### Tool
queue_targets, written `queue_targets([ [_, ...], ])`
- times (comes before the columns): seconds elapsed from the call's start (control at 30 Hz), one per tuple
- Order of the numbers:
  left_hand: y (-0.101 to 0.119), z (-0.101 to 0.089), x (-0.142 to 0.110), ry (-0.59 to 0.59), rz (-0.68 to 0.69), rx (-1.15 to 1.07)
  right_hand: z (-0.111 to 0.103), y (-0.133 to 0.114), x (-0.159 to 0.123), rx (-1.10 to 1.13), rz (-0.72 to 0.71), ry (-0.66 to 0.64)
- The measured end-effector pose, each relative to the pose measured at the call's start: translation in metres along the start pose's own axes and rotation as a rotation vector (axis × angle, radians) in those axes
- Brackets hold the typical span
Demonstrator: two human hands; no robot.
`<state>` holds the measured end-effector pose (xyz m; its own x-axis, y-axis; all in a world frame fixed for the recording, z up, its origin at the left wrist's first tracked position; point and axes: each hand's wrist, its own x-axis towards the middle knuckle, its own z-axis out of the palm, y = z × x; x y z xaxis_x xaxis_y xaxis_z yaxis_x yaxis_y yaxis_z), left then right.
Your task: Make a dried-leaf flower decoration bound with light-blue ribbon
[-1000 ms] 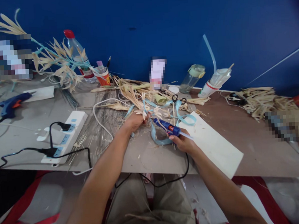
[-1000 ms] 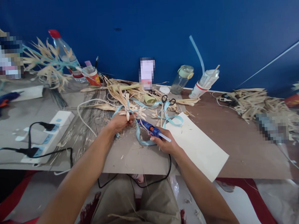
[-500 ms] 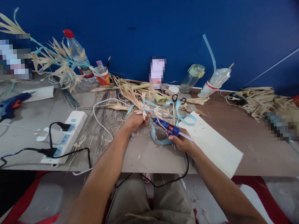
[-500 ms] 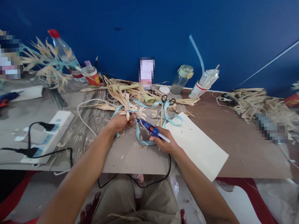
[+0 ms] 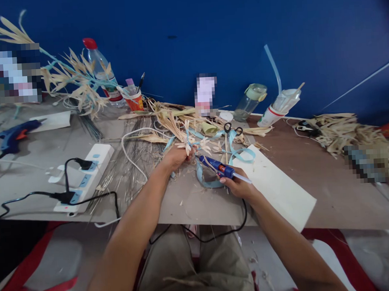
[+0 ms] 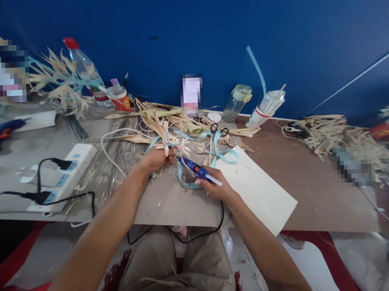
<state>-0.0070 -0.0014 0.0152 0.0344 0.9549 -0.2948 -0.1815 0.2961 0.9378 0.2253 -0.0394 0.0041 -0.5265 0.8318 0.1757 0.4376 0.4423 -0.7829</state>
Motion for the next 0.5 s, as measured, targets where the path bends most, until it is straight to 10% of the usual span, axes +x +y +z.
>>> queue_targets([
  [0.5, -0.0018, -0.0014, 0.0011, -0.018, 0.027, -0.011, -0.0022, 0.0032, -0.0016, 0.011, -0.014, 0.016],
])
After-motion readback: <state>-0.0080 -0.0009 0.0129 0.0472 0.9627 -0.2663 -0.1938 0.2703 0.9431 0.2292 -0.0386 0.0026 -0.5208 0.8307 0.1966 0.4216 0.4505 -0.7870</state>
